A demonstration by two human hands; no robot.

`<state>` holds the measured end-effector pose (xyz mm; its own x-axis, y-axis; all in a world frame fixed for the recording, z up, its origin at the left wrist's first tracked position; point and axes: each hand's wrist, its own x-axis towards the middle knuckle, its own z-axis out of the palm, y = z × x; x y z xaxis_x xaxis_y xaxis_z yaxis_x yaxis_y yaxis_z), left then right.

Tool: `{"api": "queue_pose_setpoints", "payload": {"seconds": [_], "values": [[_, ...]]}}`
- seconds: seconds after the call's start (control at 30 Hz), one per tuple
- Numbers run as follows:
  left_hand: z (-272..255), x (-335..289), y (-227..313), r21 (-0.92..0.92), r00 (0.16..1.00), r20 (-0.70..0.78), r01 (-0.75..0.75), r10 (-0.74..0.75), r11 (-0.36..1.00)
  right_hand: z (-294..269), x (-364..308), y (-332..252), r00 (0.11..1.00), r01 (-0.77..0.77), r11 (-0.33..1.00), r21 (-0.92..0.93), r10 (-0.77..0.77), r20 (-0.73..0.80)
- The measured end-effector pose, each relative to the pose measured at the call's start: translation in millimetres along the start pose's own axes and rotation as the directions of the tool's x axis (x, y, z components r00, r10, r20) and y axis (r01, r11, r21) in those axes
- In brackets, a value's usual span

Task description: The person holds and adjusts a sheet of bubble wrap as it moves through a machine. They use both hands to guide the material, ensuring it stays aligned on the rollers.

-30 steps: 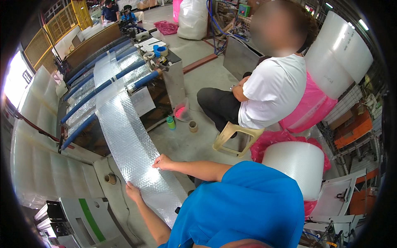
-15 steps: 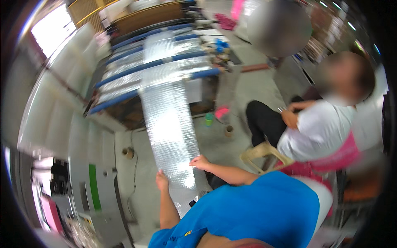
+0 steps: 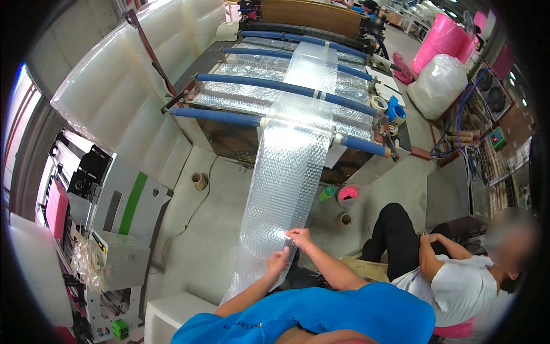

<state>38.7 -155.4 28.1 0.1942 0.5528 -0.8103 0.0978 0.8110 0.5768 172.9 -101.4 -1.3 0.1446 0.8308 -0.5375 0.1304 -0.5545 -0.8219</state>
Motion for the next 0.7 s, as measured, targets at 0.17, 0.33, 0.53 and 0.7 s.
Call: {"api": "queue_pose_setpoints", "payload": {"seconds": [0.17, 0.33, 0.53, 0.7], "values": [[91, -7, 38, -0.540, 0.781, 0.625, 0.450, -0.020, 0.711, -25, 38, -30, 0.993, 0.110, 0.992, 0.067, -0.107, -0.046], [129, 22, 63, -0.732, 0.962, 0.235, 0.083, 0.136, 0.676, -42, 56, -69, 0.967, 0.220, 0.970, 0.107, -0.203, -0.154], [138, -10, 107, -0.635, 0.999, 0.020, -0.017, 0.039, 0.772, -58, 65, -116, 0.949, 0.292, 0.925, 0.243, -0.248, -0.195], [139, 2, 107, -0.635, 0.989, -0.072, -0.143, 0.126, 0.760, -57, 69, -113, 0.942, 0.312, 0.910, 0.273, -0.259, -0.213]]}}
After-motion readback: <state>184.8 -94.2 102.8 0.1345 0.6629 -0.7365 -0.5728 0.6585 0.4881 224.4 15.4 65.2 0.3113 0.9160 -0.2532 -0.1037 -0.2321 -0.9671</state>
